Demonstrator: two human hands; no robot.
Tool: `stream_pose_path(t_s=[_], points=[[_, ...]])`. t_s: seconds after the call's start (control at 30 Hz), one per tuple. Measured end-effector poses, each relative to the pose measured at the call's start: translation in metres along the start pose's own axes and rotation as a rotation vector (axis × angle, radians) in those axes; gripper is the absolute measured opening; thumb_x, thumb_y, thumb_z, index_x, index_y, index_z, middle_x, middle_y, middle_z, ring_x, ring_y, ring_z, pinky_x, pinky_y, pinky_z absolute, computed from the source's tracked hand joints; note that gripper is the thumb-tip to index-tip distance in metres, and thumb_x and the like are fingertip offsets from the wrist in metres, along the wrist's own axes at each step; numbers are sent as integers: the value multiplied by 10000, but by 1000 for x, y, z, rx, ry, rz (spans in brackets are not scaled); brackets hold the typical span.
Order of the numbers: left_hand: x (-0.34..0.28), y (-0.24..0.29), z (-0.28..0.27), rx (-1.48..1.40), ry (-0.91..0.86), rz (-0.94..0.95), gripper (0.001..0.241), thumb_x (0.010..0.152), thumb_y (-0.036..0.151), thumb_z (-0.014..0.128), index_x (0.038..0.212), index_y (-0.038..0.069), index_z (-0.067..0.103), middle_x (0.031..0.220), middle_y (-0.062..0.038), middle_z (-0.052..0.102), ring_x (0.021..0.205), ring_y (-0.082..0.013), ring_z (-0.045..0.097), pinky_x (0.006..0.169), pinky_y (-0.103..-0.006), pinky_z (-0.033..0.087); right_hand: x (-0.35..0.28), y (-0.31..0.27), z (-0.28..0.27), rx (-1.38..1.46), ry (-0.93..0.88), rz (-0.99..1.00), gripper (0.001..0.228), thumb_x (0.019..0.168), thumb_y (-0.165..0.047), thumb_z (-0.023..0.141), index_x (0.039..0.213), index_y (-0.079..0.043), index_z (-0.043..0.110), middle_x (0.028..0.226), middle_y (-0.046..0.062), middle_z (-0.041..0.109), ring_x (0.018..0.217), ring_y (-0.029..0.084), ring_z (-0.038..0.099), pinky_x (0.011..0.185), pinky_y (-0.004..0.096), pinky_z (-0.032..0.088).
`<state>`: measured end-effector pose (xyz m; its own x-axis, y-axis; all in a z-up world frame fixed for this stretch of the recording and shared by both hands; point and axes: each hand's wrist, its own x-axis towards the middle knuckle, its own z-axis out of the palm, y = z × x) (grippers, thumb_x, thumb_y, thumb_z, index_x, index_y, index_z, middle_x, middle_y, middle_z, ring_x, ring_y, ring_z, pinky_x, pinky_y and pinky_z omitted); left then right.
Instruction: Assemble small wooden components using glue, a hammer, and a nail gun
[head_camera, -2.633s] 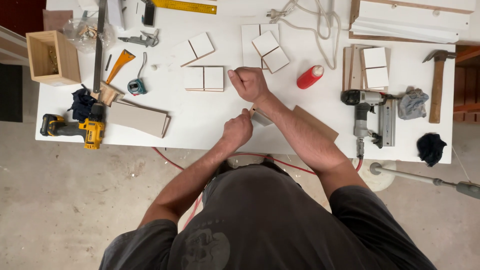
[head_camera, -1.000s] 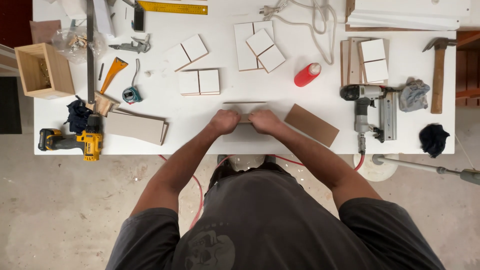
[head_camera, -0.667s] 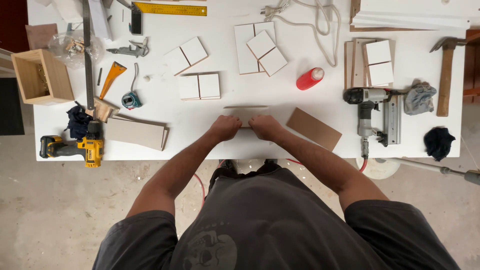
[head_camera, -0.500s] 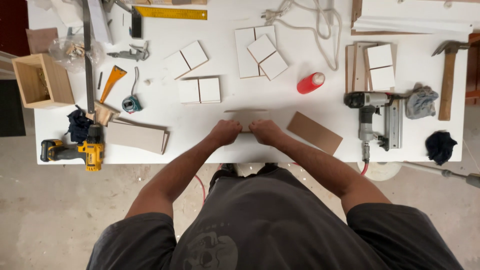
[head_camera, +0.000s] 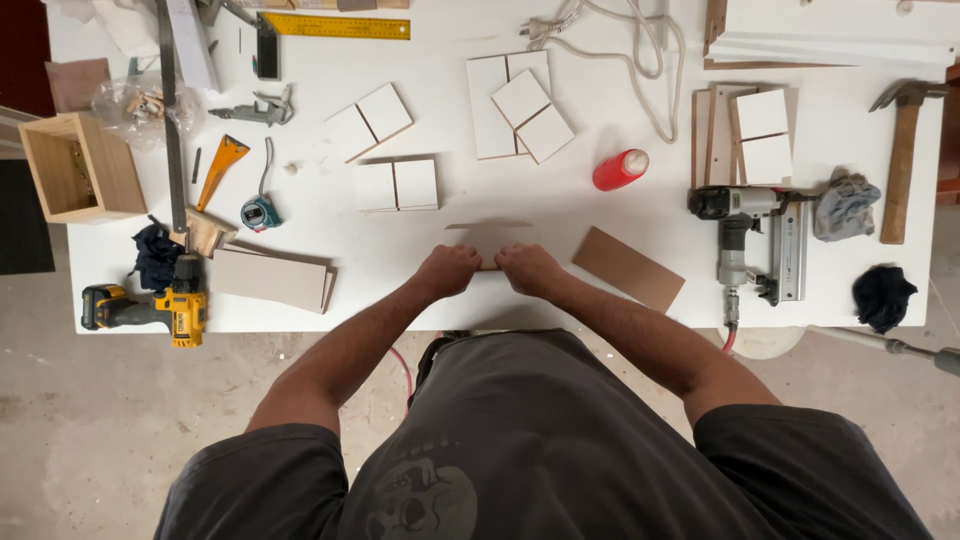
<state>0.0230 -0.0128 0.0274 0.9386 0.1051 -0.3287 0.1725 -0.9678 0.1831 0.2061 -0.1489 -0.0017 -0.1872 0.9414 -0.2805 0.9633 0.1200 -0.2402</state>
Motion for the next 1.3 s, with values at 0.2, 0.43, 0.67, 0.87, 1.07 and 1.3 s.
stream_pose_path(t_s=[0.2, 0.43, 0.67, 0.87, 1.07, 1.3], points=[[0, -2, -4, 15, 12, 7, 150, 922, 71, 616, 1017, 162, 688, 930, -11, 717, 833, -199, 728, 648, -416, 629, 3, 0, -1, -23, 3, 0, 199, 828, -44, 635, 998, -147, 640, 860, 43, 663, 768, 289, 708, 616, 436, 604], [2, -4, 6, 5, 30, 9, 157, 922, 80, 601, 1026, 164, 684, 921, -13, 710, 831, -207, 728, 645, -421, 629, 0, -3, -10, -17, 14, 1, 184, 835, -49, 639, 992, -145, 645, 851, 38, 662, 766, 285, 706, 612, 430, 601], [5, -4, 13, -7, -5, 13, 163, 936, 94, 586, 1049, 160, 682, 947, -18, 705, 865, -217, 723, 684, -438, 631, 0, -4, -8, 6, -12, 4, 150, 860, -69, 632, 993, -132, 657, 863, 47, 677, 793, 286, 718, 629, 434, 607], [4, -1, 15, -5, -30, -11, 172, 949, 127, 578, 1079, 182, 677, 970, -6, 690, 909, -226, 716, 745, -460, 629, -8, -12, -30, 29, -18, 21, 126, 914, -101, 620, 1028, -113, 672, 894, 74, 687, 845, 327, 720, 682, 482, 616], [11, -12, 27, 26, -21, -27, 160, 955, 221, 576, 1078, 226, 679, 997, 25, 679, 969, -204, 705, 803, -445, 618, -1, -8, -22, -10, -17, 71, 101, 916, -174, 633, 991, -125, 680, 882, 75, 702, 859, 334, 728, 715, 509, 610], [-36, -1, -49, -349, -119, -178, 534, 901, 485, 643, 1355, 203, 647, 1267, -105, 692, 1252, -343, 631, 1044, -531, 522, -43, -48, -151, 408, -238, 261, 790, 879, -822, 476, 1303, -191, 690, 1288, 128, 715, 1256, 370, 634, 1083, 510, 490]])
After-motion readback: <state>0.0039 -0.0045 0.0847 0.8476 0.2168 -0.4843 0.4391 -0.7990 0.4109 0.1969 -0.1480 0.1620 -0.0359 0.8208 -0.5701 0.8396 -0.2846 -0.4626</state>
